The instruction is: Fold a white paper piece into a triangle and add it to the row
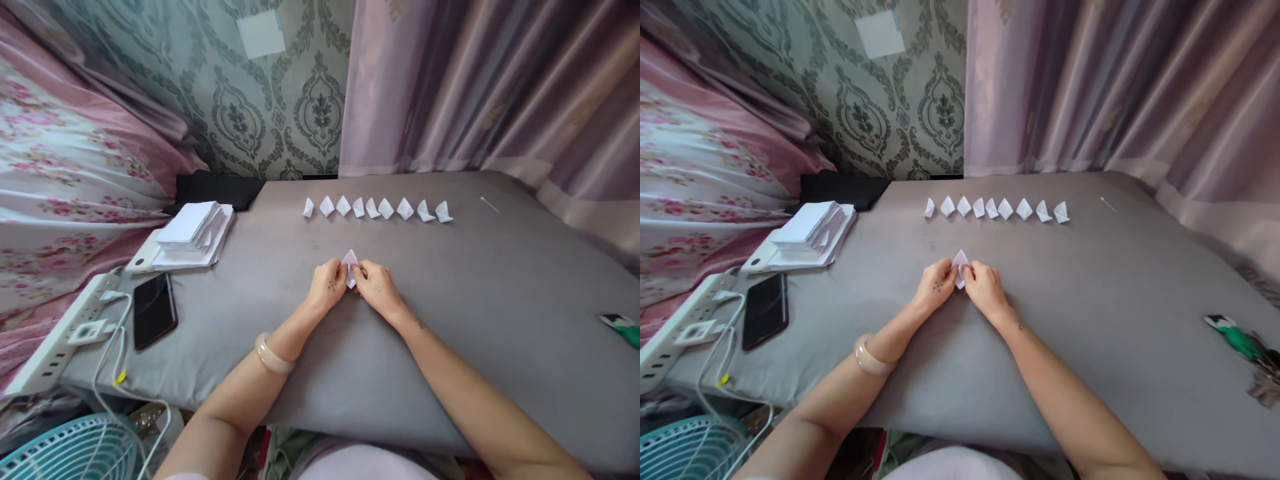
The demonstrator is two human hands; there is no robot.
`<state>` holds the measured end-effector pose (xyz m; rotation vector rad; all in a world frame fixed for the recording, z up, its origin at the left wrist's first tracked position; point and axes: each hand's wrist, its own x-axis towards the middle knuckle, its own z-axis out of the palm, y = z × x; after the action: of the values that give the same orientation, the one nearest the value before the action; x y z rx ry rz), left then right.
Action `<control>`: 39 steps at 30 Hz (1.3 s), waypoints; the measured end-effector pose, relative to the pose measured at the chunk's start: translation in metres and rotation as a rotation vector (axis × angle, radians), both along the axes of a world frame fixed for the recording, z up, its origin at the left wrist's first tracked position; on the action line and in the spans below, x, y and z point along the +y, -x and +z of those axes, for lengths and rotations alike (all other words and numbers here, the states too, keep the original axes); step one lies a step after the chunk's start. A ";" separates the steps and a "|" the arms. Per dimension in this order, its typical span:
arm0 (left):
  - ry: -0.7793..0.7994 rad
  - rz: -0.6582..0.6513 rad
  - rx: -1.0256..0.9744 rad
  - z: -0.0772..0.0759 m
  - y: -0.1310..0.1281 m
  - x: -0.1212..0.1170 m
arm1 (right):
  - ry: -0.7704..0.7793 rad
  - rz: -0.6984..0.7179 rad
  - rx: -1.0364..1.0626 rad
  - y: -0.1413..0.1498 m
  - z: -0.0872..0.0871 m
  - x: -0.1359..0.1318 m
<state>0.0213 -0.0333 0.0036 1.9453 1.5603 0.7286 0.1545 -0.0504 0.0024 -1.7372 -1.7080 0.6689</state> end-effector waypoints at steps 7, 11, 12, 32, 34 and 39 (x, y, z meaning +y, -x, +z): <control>0.074 0.009 -0.142 0.003 0.002 0.000 | 0.020 -0.007 -0.014 -0.001 0.003 -0.001; 0.429 0.051 -0.480 0.009 0.004 0.006 | 0.008 0.004 0.022 -0.002 0.001 0.000; 0.486 0.066 -0.526 0.009 0.005 0.008 | 0.005 0.011 0.021 -0.002 0.001 0.000; 0.559 -0.017 -0.695 0.008 0.003 0.009 | 0.036 0.014 0.050 -0.006 0.009 0.001; 0.533 0.038 -0.760 0.009 0.002 0.009 | 0.121 -0.014 0.179 -0.007 0.011 0.002; 0.435 0.174 -0.814 0.009 0.001 0.012 | 0.234 -0.033 0.432 -0.003 0.008 0.002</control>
<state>0.0198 -0.0217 0.0121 1.0046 1.2260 0.9879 0.1572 -0.0484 0.0106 -1.6173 -1.3414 1.1719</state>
